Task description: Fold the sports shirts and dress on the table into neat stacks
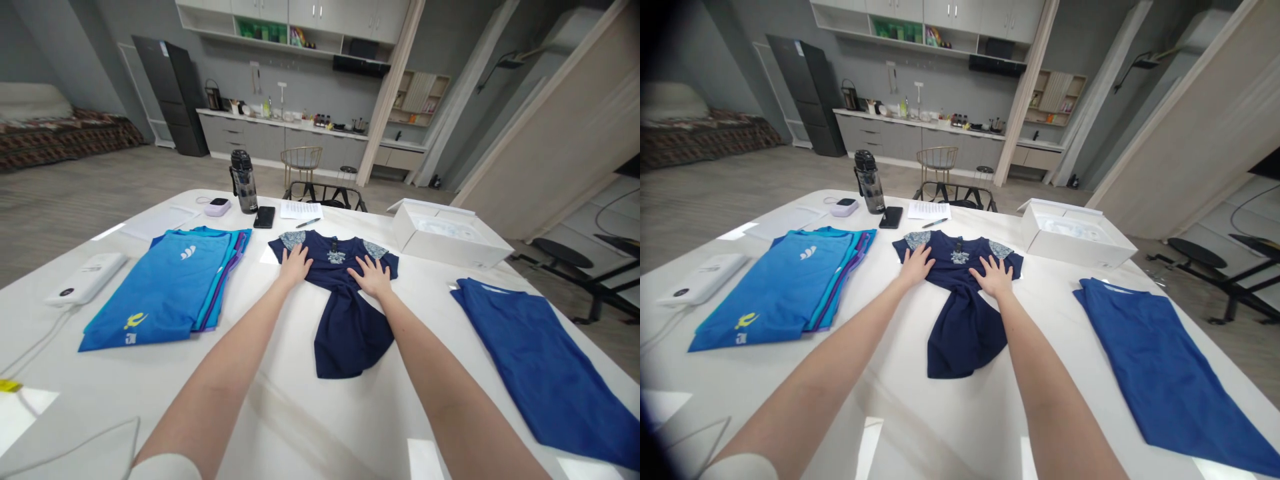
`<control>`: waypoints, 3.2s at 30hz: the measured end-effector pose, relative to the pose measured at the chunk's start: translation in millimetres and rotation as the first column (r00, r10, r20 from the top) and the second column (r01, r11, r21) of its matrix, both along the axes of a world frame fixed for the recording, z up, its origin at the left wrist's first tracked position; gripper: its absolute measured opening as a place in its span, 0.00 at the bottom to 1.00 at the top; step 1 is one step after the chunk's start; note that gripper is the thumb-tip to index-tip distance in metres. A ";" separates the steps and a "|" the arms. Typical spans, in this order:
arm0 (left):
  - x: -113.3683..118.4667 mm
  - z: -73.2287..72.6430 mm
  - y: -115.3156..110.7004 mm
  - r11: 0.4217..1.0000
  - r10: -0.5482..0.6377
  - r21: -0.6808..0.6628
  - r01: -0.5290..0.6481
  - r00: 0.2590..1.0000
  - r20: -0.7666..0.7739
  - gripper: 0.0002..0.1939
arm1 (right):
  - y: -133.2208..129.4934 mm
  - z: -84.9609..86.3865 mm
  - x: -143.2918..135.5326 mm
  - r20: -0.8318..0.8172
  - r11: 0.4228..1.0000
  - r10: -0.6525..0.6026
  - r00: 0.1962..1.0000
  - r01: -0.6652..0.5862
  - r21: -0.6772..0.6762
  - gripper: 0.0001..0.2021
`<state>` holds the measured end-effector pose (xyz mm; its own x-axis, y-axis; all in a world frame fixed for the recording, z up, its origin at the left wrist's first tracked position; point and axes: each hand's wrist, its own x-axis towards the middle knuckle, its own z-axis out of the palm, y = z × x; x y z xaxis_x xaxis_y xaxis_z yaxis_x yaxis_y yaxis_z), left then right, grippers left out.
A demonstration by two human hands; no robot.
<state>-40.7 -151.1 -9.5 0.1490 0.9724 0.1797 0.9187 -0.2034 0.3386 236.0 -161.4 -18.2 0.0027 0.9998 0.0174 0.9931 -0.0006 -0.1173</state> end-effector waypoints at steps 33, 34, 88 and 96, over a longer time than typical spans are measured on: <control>77.5 3.1 -102.6 0.935 -0.319 0.153 0.320 0.947 -0.027 0.26 | -151.5 33.7 -4.0 -0.276 0.997 -0.073 0.958 0.081 0.016 0.09; 75.6 5.9 -107.2 0.924 -0.343 0.177 0.339 0.939 -0.007 0.25 | -155.0 38.9 -6.4 -0.357 0.998 -0.060 0.932 0.062 -0.005 0.08; -81.1 25.4 -340.4 0.941 -0.325 0.032 0.336 0.928 -0.180 0.14 | -330.2 48.7 107.2 -0.373 0.986 0.165 0.913 -0.154 0.061 0.04; -70.8 28.2 -352.4 0.907 -0.417 -0.008 0.420 0.898 -0.137 0.13 | -364.4 47.0 65.7 -0.378 0.992 0.112 0.919 -0.080 0.100 0.22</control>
